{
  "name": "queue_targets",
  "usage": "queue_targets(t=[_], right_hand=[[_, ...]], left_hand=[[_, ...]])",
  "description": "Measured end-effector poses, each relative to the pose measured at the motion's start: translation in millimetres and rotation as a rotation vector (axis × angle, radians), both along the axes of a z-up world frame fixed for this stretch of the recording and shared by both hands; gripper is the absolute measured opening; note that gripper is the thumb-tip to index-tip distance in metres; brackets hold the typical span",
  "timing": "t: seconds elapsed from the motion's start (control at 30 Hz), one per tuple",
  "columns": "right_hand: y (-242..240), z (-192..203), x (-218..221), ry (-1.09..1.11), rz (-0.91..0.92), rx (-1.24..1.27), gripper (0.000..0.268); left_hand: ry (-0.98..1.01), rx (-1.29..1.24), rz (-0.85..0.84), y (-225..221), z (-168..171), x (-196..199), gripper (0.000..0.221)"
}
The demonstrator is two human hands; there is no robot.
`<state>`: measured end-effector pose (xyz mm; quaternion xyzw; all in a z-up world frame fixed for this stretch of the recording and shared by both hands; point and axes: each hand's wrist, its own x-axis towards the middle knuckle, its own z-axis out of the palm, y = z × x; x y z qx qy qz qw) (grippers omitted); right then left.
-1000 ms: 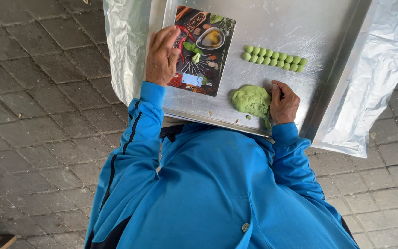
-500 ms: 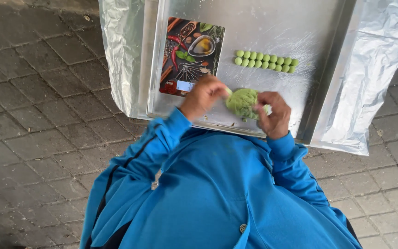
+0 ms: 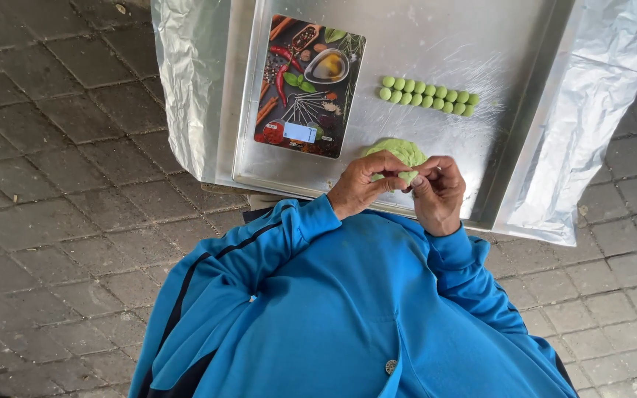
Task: Shaping small portions of green dough into balls and arranging them on a tray.
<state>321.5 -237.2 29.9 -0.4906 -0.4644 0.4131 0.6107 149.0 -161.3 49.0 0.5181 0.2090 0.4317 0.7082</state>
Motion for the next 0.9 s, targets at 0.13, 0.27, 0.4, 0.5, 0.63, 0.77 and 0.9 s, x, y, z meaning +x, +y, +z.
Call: queue_targets(t=[0.13,0.27,0.4,0.5,0.63,0.77,0.9], right_hand=[[6,-3,-16,0.215,-0.109,-0.029,0.016],[6,-10,-20,0.205,-0.1,-0.048,0.028],[11,-14,-8,0.135,0.007,-0.014,0.015],[12,-8,-6,0.089,0.056,0.005,0.016],[13,0,-4,-0.026,0.139,0.03,0.026],[13,-9,0,-0.002,0.138,-0.007,0.026],[13,-21,5,-0.031,0.08,0.008,0.026]], left_hand=[[0.082,0.188,0.124,8,-14,-3,0.015],[0.178,0.421,0.2,16,-31,-7,0.013],[0.095,0.26,0.082,17,-24,-15,0.011],[0.008,-0.02,-0.017,8,-21,-14,0.011],[-0.102,-0.313,-0.066,2,-20,-10,0.015],[-0.053,-0.374,-0.035,-4,-35,-1,0.021],[-0.042,-0.276,-0.013,-7,-36,1,0.03]])
